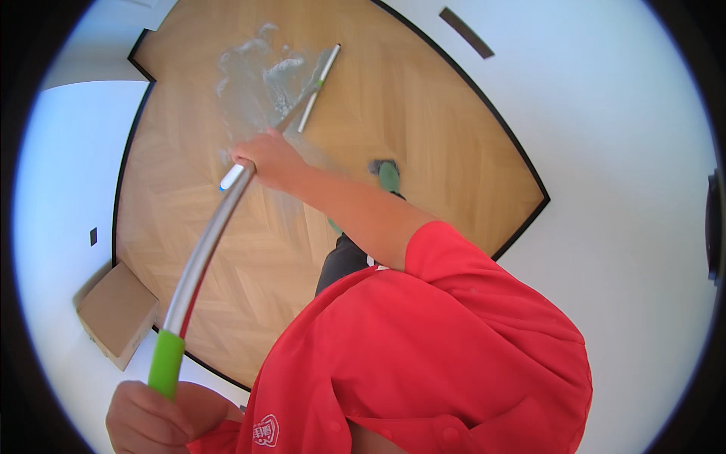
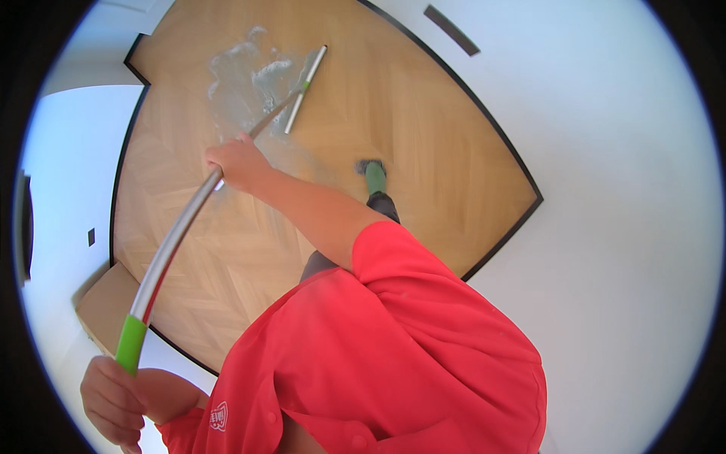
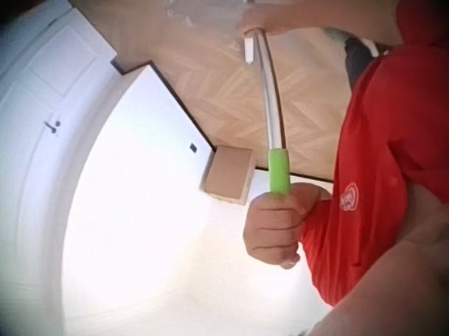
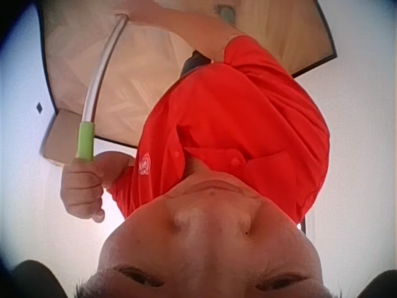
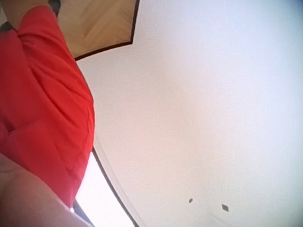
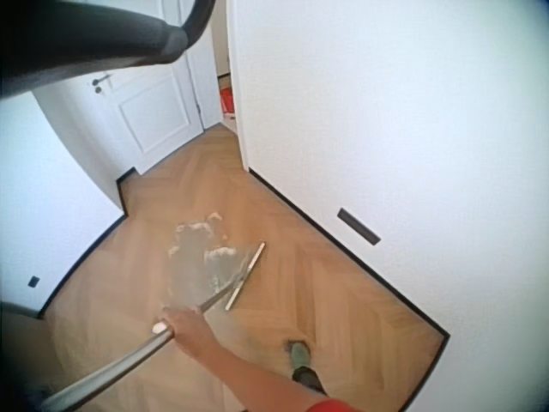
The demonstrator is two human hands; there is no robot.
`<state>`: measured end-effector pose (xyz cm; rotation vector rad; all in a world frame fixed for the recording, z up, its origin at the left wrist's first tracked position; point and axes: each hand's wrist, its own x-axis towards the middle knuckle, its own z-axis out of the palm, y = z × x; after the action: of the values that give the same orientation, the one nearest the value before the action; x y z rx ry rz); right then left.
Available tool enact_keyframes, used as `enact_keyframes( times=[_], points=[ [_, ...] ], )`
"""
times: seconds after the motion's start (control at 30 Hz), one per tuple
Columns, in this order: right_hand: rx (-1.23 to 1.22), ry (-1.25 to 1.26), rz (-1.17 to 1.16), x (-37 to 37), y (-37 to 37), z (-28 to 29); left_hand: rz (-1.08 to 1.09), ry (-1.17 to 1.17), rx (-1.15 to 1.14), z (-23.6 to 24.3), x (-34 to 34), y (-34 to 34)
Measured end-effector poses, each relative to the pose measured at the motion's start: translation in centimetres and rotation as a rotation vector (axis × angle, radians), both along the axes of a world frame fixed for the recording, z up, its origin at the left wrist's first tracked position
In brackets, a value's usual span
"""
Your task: The person uses a long-handled squeegee to push a puddle of clear liquid across a wooden herringbone floor and toward a bathroom doorway. They continue pushing the liquid over the bathroom's patterned tiles toward a floor drain near a toilet and a red bucket.
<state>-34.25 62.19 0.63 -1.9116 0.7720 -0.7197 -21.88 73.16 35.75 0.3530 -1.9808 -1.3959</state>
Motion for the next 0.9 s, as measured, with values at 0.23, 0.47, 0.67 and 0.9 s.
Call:
enact_keyframes(
  times=[0.23,0.47,0.67,0.9],
  points=[
    [0.012,0.046,-0.053,-12.3,-1.7,2.4,0.41,0.126,0.144,0.1,-2.4,-1.3],
    [0.008,0.256,-0.202,-22.4,-3.8,-2.8,0.554,0.359,0.363,-8.1,-9.2,-9.2],
    [0.064,0.168,-0.123,-14.0,-12.2,-3.6,0.709,0.38,0.255,-6.3,-2.9,-15.7],
    [0.031,0.067,0.036,2.3,-25.7,-2.9,0.94,0.403,0.119,-4.2,8.0,-23.0]
  ],
)
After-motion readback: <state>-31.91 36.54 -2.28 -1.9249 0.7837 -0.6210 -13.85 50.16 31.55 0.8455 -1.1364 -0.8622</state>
